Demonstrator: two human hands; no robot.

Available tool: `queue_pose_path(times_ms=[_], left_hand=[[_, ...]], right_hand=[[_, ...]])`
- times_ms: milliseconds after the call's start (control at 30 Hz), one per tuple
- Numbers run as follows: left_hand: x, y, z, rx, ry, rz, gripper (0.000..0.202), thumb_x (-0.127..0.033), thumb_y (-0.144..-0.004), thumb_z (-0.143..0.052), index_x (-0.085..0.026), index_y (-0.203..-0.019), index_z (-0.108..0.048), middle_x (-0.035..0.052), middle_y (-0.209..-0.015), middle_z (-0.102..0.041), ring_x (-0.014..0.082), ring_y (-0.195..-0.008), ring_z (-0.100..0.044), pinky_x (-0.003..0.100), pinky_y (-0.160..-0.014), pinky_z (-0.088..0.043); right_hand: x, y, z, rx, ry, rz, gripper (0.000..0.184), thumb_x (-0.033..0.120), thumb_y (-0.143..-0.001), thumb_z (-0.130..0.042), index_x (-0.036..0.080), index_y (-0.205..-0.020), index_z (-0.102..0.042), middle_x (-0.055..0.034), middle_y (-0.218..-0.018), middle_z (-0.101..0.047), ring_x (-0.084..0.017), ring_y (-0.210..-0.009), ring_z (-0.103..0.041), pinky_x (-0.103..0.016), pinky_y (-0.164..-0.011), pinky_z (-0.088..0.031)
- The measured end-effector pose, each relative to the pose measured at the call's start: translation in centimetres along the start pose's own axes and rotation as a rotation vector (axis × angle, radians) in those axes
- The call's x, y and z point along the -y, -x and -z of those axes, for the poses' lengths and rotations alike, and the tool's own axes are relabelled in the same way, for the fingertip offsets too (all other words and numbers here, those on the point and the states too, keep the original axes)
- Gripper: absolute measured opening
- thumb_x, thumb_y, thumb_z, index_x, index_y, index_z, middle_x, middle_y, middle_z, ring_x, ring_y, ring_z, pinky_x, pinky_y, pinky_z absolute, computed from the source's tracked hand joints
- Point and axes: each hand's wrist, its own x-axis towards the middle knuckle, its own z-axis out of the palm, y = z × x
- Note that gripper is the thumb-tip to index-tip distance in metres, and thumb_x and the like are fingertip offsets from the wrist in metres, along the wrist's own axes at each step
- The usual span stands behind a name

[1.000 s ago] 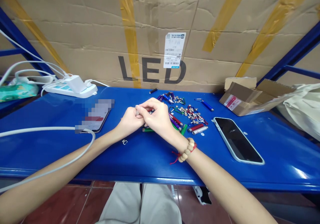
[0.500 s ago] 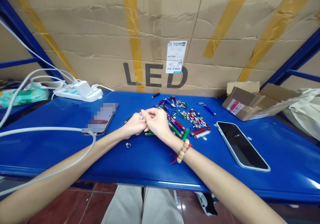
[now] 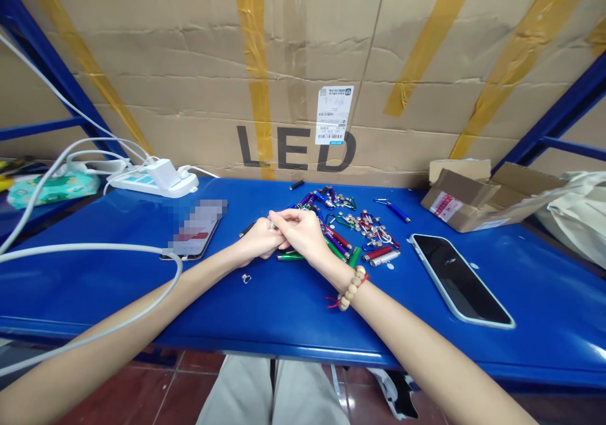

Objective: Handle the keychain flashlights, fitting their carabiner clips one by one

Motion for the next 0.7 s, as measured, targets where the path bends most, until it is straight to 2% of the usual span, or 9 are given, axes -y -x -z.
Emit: queue_pose_path(times_ms=[167, 233, 367, 467, 600, 700], left_hand=[[-0.8, 0.3, -0.1, 0.008, 0.091, 0.005, 0.021, -0.014, -0.07, -0.053, -0.016, -0.05, -0.047, -0.0091, -0.032, -0.029, 0.002, -0.028, -0.021, 0.017, -0.03, -0.015], [-1.1, 0.4, -0.1, 0.014, 0.166, 0.019, 0.021, -0.013, -0.07, -0.055, -0.016, -0.052, -0.046, -0.0095, -0.034, -0.028, 0.0013, -0.03, -0.02, 0.016, -0.032, -0.014], [-1.2, 0.3, 0.1, -0.003, 0.285, 0.046, 0.027, -0.009, -0.068, -0.054, -0.019, -0.054, -0.032, -0.0109, -0.038, -0.025, 0.0005, -0.031, -0.018, 0.016, -0.034, -0.011], [-1.2, 0.2, 0.4, -0.004, 0.343, 0.031, 0.026, -0.011, -0.068, -0.053, -0.019, -0.057, -0.031, -0.011, -0.039, -0.024, 0.0008, -0.032, -0.018, 0.016, -0.035, -0.01], [-1.4, 0.1, 1.1, 0.098, 0.548, 0.033, 0.032, -0.031, -0.077, -0.047, -0.02, -0.053, -0.029, -0.0095, -0.04, -0.019, 0.0025, -0.031, -0.016, 0.017, -0.033, -0.011], [-1.5, 0.0, 1.6, 0.189, 0.737, 0.114, 0.037, -0.045, -0.08, -0.03, -0.021, -0.052, -0.025, -0.007, -0.039, -0.018, 0.0053, -0.031, -0.017, 0.018, -0.032, -0.013]], right_hand=[[0.3, 0.1, 0.3, -0.04, 0.075, 0.096, 0.035, 0.048, -0.07, -0.065, 0.016, -0.081, -0.07, 0.0002, -0.062, -0.064, -0.005, -0.036, -0.042, -0.017, -0.03, -0.033], [0.5, 0.0, 0.3, -0.063, 0.069, 0.12, 0.035, 0.047, -0.07, -0.066, 0.016, -0.086, -0.07, 0.0004, -0.063, -0.064, -0.005, -0.037, -0.042, -0.018, -0.032, -0.032], [0.4, -0.1, 0.6, -0.102, 0.037, 0.141, 0.031, 0.044, -0.07, -0.066, 0.016, -0.084, -0.069, 0.0014, -0.06, -0.061, -0.006, -0.04, -0.043, -0.019, -0.035, -0.034], [0.2, -0.2, 0.8, -0.116, 0.008, 0.112, 0.028, 0.041, -0.071, -0.065, 0.017, -0.084, -0.069, 0.0025, -0.058, -0.057, -0.006, -0.041, -0.041, -0.018, -0.036, -0.032], [0.3, 0.0, 0.8, -0.127, -0.069, 0.055, 0.027, 0.04, -0.073, -0.062, 0.017, -0.086, -0.069, 0.0043, -0.054, -0.052, -0.005, -0.042, -0.039, -0.017, -0.037, -0.032], [0.5, 0.1, 0.7, -0.135, -0.106, 0.048, 0.026, 0.04, -0.073, -0.062, 0.017, -0.084, -0.069, 0.0021, -0.066, -0.059, -0.003, -0.042, -0.038, -0.017, -0.037, -0.031]])
